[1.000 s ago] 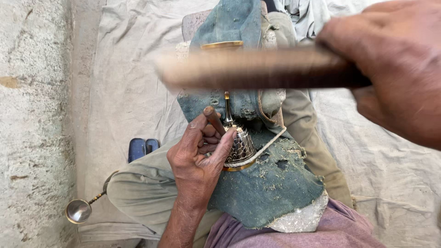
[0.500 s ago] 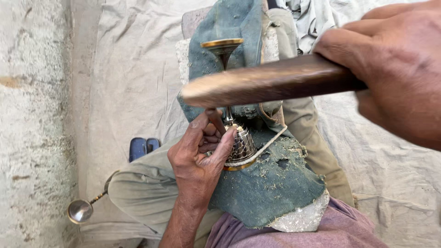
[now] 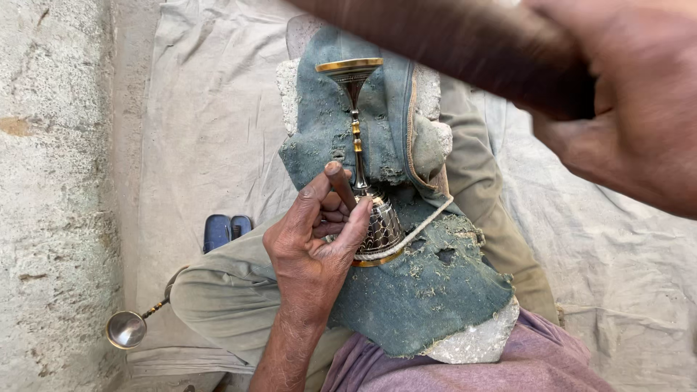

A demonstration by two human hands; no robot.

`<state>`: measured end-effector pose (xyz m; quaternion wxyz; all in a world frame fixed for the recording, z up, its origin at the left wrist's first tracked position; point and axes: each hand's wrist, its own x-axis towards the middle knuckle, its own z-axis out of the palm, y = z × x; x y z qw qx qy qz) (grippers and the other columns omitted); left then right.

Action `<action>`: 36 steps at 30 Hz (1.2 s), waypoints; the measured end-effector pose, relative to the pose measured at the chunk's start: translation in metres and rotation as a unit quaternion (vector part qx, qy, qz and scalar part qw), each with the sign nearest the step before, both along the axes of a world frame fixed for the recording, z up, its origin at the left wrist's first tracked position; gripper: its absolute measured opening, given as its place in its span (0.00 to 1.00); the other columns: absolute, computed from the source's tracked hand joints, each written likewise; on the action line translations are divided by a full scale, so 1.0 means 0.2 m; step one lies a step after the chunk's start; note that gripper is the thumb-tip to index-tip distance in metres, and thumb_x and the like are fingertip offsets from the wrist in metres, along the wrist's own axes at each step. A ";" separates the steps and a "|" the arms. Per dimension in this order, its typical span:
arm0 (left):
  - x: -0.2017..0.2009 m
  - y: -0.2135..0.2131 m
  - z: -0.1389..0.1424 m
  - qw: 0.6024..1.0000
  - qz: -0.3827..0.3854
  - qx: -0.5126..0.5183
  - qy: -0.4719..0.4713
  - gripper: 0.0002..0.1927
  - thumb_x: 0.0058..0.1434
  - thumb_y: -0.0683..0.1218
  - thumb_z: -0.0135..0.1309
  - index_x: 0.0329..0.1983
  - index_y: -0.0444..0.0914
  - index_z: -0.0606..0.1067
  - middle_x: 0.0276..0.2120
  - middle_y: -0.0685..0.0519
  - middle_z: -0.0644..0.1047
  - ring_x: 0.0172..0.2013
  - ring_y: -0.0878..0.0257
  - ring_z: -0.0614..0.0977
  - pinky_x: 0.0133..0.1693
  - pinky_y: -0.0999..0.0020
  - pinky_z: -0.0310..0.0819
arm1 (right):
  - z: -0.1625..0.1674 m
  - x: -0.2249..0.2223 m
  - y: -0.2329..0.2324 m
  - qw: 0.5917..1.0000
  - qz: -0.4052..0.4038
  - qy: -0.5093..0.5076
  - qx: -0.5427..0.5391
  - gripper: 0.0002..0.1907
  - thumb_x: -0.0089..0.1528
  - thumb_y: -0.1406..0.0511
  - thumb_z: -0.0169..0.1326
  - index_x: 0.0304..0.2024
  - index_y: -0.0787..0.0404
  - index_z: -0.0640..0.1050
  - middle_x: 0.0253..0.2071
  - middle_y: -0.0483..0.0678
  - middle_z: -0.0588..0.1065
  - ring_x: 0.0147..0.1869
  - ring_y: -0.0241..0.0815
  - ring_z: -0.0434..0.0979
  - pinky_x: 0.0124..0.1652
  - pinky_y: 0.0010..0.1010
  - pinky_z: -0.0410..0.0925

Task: The person sits on the ground holding a small punch against an ornate brass object resting on a cloth-covered cushion, and repeatedly strikes the punch with a wooden mallet to work a decorative pattern into the metal surface, repositioning the punch around the object between strikes.

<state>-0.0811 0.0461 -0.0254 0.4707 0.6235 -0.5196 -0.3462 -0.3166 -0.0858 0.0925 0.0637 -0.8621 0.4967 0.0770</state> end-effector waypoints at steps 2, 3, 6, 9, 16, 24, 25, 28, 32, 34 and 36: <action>0.00 0.00 0.00 1.000 -0.009 0.005 -0.003 0.22 0.61 0.37 0.67 0.58 0.34 0.77 0.32 0.55 0.81 0.34 0.74 0.83 0.36 0.79 0.87 | 0.02 0.01 0.00 0.997 0.030 0.068 -0.029 0.20 0.55 0.68 0.64 0.51 0.52 0.79 0.31 0.47 0.79 0.38 0.42 0.83 0.46 0.40 0.76; 0.00 0.00 0.00 1.000 -0.007 -0.006 0.002 0.23 0.61 0.37 0.67 0.59 0.33 0.76 0.33 0.55 0.81 0.34 0.74 0.82 0.36 0.79 0.87 | 0.03 0.01 0.00 0.997 0.051 0.045 -0.041 0.19 0.57 0.68 0.63 0.51 0.52 0.79 0.31 0.46 0.79 0.37 0.42 0.82 0.45 0.41 0.75; 0.00 0.00 0.00 1.000 0.002 -0.017 0.007 0.26 0.60 0.37 0.66 0.62 0.33 0.74 0.34 0.55 0.81 0.35 0.74 0.83 0.37 0.78 0.86 | 0.03 0.01 0.02 0.999 -0.041 -0.024 -0.003 0.17 0.61 0.67 0.62 0.53 0.54 0.78 0.30 0.49 0.78 0.34 0.41 0.80 0.38 0.40 0.75; -0.01 0.00 0.00 1.000 -0.002 -0.009 -0.005 0.26 0.60 0.38 0.66 0.62 0.33 0.75 0.34 0.55 0.82 0.34 0.75 0.83 0.36 0.79 0.86 | -0.01 0.00 0.02 0.995 0.023 0.094 -0.025 0.19 0.58 0.68 0.63 0.51 0.50 0.79 0.31 0.45 0.79 0.35 0.38 0.82 0.42 0.36 0.76; -0.01 0.01 0.01 1.000 0.004 -0.011 -0.019 0.25 0.61 0.38 0.66 0.62 0.33 0.75 0.33 0.55 0.81 0.34 0.75 0.81 0.36 0.79 0.86 | -0.04 -0.07 0.00 0.993 0.042 0.113 -0.019 0.17 0.59 0.69 0.62 0.50 0.50 0.79 0.32 0.43 0.80 0.35 0.36 0.83 0.44 0.33 0.77; -0.01 0.00 -0.01 0.999 0.007 -0.025 -0.031 0.23 0.59 0.38 0.68 0.58 0.32 0.77 0.32 0.54 0.80 0.33 0.74 0.81 0.35 0.78 0.85 | -0.04 -0.07 0.02 0.999 0.034 0.033 -0.024 0.21 0.54 0.74 0.61 0.49 0.56 0.77 0.36 0.48 0.79 0.40 0.41 0.84 0.45 0.35 0.79; -0.01 0.00 -0.02 0.999 0.006 -0.029 -0.023 0.23 0.60 0.38 0.68 0.58 0.32 0.77 0.32 0.54 0.80 0.33 0.74 0.81 0.36 0.78 0.85 | -0.03 -0.06 0.02 0.997 0.042 0.053 -0.041 0.22 0.53 0.74 0.62 0.50 0.57 0.77 0.36 0.49 0.79 0.40 0.42 0.84 0.45 0.36 0.78; -0.01 0.01 -0.02 1.000 0.018 -0.014 -0.005 0.21 0.60 0.38 0.67 0.56 0.32 0.76 0.31 0.54 0.80 0.33 0.74 0.82 0.34 0.79 0.84 | -0.03 -0.06 0.02 0.991 0.030 -0.126 -0.040 0.25 0.55 0.77 0.63 0.55 0.65 0.76 0.39 0.59 0.78 0.40 0.49 0.82 0.42 0.38 0.77; -0.03 0.02 -0.01 0.997 0.022 -0.052 -0.053 0.20 0.61 0.39 0.68 0.54 0.32 0.75 0.30 0.55 0.80 0.33 0.73 0.83 0.35 0.78 0.85 | -0.03 -0.05 0.05 0.963 -0.055 -0.258 0.047 0.12 0.64 0.72 0.59 0.49 0.59 0.76 0.35 0.50 0.79 0.41 0.39 0.83 0.46 0.32 0.77; -0.05 0.02 0.00 0.995 0.011 -0.070 -0.074 0.22 0.60 0.39 0.68 0.56 0.31 0.76 0.33 0.53 0.81 0.34 0.72 0.83 0.36 0.77 0.86 | -0.01 -0.08 0.07 0.994 -0.075 -0.080 0.025 0.16 0.61 0.70 0.62 0.51 0.58 0.78 0.32 0.50 0.80 0.36 0.40 0.84 0.40 0.34 0.77; -0.05 0.02 0.02 0.995 0.006 -0.060 -0.086 0.22 0.60 0.39 0.68 0.56 0.31 0.76 0.33 0.52 0.81 0.33 0.71 0.83 0.36 0.77 0.86 | -0.02 -0.09 0.08 0.999 0.017 -0.009 -0.048 0.17 0.57 0.69 0.64 0.50 0.59 0.79 0.32 0.51 0.81 0.35 0.42 0.84 0.40 0.36 0.77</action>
